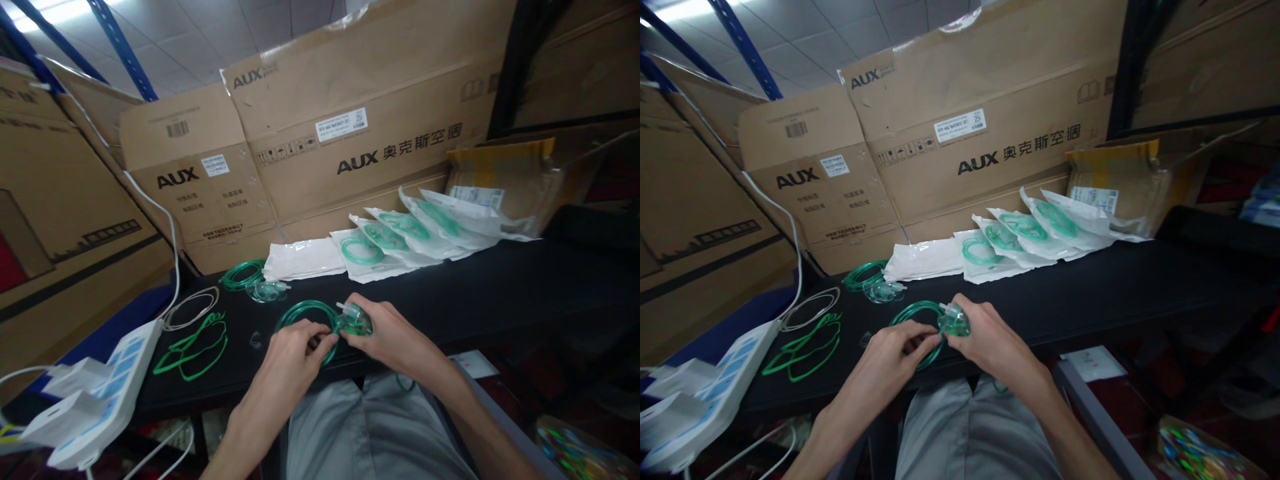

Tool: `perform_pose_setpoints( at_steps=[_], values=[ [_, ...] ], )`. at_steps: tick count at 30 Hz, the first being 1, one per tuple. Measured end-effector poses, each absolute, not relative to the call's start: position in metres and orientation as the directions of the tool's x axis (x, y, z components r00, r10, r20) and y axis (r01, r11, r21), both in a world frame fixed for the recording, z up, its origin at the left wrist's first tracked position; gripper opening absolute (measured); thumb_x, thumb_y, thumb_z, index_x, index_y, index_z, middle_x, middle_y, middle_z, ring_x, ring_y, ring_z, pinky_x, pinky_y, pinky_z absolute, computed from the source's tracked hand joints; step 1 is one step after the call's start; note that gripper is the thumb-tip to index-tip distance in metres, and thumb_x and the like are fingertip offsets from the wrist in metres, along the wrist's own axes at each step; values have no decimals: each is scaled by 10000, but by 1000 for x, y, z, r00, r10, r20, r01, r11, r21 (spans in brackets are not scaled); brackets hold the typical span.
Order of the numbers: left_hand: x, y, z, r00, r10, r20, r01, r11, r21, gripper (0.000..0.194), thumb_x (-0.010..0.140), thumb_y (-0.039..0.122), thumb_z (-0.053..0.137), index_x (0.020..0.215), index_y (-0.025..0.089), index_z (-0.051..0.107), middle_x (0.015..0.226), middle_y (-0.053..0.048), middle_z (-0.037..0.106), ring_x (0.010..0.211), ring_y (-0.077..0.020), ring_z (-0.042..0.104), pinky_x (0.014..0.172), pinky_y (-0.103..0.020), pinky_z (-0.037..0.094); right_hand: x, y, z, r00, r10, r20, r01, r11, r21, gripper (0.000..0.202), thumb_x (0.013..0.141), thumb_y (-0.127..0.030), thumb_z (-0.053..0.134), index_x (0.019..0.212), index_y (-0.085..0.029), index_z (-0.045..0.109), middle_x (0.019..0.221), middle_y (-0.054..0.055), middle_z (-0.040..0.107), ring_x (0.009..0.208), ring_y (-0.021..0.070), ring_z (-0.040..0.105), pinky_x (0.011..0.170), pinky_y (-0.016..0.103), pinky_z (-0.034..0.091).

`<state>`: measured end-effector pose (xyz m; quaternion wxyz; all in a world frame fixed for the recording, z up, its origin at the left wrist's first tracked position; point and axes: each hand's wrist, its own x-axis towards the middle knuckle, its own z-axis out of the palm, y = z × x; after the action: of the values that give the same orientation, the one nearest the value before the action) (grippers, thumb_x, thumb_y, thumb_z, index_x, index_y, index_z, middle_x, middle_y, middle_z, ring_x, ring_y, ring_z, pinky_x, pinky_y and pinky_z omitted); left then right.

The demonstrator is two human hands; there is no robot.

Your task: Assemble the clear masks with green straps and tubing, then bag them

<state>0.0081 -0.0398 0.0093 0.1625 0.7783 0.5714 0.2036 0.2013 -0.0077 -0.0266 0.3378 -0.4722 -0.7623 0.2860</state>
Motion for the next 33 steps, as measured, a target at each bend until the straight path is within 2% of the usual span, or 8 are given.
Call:
perform_pose_setpoints(
  at_steps=[5, 10, 14, 17, 23, 27, 30, 33],
  values=[
    [-8, -51, 18, 317, 948, 30, 848, -297, 439, 307, 859, 294, 731, 1159, 228, 730, 1154, -36, 717, 1103, -229, 654, 961, -311, 467, 211, -2, -25, -310, 920, 238, 475, 367, -800, 156, 783, -266, 668, 883, -228, 555, 732, -36, 627, 658, 137, 554, 600, 221, 383],
    [-16, -53, 19, 357, 934, -2, 837, -318, 445, 262, 885, 207, 696, 1142, 240, 731, 1094, -30, 717, 1066, -209, 660, 935, -304, 474, 210, 0, -20, -267, 935, 234, 438, 334, -834, 128, 768, -245, 651, 853, -209, 562, 721, -42, 622, 639, 120, 518, 590, 218, 386],
    [-6, -48, 8, 388, 918, 81, 814, -382, 438, 187, 911, 243, 673, 1085, 231, 741, 1002, -28, 715, 972, -198, 674, 865, -294, 479, 210, 0, -22, -313, 919, 237, 368, 348, -862, 137, 767, -271, 661, 828, -200, 560, 699, -49, 596, 620, 108, 488, 551, 202, 379],
    [10, -41, 0, 343, 926, 155, 816, -376, 439, 158, 900, 265, 690, 1042, 221, 746, 931, -23, 712, 838, -182, 676, 771, -282, 478, 214, 2, -23, -293, 928, 231, 367, 332, -869, 141, 762, -261, 661, 829, -198, 553, 701, -45, 604, 578, 98, 481, 518, 198, 367],
    [42, -29, -5, 245, 942, 228, 789, -330, 518, 132, 837, 213, 752, 968, 198, 747, 867, -11, 731, 752, -161, 658, 700, -265, 458, 224, 6, -24, -249, 945, 211, 327, 287, -901, 157, 778, -282, 664, 825, -192, 544, 701, -46, 588, 488, 71, 436, 459, 196, 347],
    [47, -25, -8, 209, 947, 245, 769, -314, 556, 94, 859, 218, 715, 946, 205, 748, 826, 2, 725, 681, -137, 635, 661, -250, 459, 224, 7, -24, -256, 949, 185, 290, 258, -922, 201, 774, -307, 691, 863, -187, 557, 712, -47, 573, 487, 68, 429, 445, 195, 351],
    [43, -26, -15, 195, 935, 296, 775, -332, 538, 121, 915, 247, 636, 990, 216, 726, 864, -4, 716, 708, -141, 640, 685, -257, 470, 224, 7, -25, -257, 954, 156, 274, 226, -935, 234, 777, -325, 710, 887, -189, 555, 699, -54, 554, 489, 69, 428, 439, 191, 355],
    [41, -29, -24, 186, 914, 360, 798, -355, 488, 140, 954, 259, 577, 1027, 218, 689, 925, -28, 700, 846, -181, 653, 765, -293, 484, 224, 7, -25, -248, 958, 142, 270, 209, -940, 253, 771, -332, 731, 869, -191, 545, 691, -50, 557, 493, 71, 443, 426, 184, 355]
  ],
)
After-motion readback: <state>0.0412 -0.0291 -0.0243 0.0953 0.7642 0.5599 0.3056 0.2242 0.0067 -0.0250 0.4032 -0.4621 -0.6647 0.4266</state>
